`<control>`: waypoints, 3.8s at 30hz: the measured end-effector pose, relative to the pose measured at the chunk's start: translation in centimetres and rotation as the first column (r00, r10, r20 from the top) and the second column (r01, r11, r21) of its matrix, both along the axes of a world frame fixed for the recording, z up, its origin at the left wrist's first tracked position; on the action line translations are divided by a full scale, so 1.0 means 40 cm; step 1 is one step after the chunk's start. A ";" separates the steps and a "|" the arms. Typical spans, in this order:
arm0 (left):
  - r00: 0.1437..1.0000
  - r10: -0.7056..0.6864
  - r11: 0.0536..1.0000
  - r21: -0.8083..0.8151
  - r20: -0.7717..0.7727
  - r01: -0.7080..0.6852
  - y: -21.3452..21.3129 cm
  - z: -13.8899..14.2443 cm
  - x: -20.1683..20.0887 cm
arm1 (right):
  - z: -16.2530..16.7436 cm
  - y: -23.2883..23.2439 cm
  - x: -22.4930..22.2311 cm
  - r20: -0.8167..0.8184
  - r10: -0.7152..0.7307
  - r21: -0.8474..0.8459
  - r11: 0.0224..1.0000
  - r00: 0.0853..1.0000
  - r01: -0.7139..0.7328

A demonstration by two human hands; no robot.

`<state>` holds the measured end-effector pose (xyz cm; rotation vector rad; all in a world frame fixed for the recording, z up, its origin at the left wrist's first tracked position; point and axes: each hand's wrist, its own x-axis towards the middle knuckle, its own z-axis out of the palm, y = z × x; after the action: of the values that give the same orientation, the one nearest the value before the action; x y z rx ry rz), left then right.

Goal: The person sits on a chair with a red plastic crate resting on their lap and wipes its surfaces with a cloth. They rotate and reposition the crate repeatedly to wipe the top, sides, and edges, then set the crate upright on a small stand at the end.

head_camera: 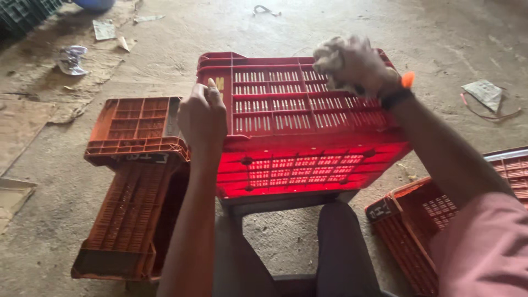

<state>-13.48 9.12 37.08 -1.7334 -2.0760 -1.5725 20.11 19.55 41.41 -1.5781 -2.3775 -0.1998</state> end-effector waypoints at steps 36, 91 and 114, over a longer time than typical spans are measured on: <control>0.978 0.068 0.818 -0.550 -0.200 -0.169 0.046 -0.014 -0.011 | -0.190 -0.077 -0.460 -0.274 0.348 0.336 0.908 0.897 -0.250; 0.982 -0.190 0.971 -0.151 -0.014 0.186 0.025 -0.070 -0.057 | -0.135 -0.165 -0.557 -0.207 0.460 0.364 0.856 0.864 -0.368; 0.985 -0.116 0.991 -0.088 -0.130 0.105 0.012 -0.052 -0.020 | -0.047 0.083 0.227 -0.082 0.005 0.124 0.992 0.997 0.006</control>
<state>-14.29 9.61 35.01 -1.9541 -2.0399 -1.3696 29.19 22.89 39.54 -1.5010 -2.2569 -0.2720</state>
